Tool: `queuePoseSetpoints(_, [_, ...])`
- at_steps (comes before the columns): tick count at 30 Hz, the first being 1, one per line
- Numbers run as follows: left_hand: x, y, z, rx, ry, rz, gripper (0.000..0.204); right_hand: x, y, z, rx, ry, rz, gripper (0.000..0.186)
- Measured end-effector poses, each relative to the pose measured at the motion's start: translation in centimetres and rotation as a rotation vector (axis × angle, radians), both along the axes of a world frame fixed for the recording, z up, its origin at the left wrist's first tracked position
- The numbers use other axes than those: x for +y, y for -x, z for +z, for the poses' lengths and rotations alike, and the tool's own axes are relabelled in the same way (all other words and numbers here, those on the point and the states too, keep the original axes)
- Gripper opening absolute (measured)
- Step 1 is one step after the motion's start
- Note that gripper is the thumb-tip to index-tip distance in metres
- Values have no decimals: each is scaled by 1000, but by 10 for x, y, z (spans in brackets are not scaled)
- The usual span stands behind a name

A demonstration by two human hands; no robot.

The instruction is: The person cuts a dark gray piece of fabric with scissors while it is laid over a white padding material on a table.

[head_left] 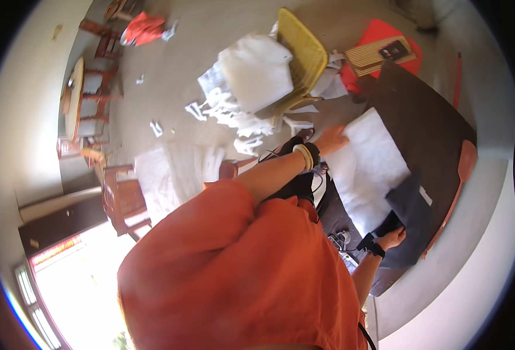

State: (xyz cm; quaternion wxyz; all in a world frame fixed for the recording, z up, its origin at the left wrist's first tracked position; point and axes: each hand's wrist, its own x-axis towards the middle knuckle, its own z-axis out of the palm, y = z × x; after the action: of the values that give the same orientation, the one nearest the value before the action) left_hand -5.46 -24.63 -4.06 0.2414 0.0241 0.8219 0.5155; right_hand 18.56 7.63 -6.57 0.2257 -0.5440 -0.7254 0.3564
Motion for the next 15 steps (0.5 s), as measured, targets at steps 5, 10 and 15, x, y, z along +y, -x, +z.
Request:
queuePoseSetpoints(5, [-67,9,37,165,45,245,29,24,-14,-20,-143,-124,-148,38])
queuePoseSetpoints(10, [-157,-5,-21,385,426,446,12,12,11,-9,-174,-326,-193,28])
queuePoseSetpoints(15, [-205,-14,20,289,234,661,20,6,-1,-20,-185,-306,-195,37])
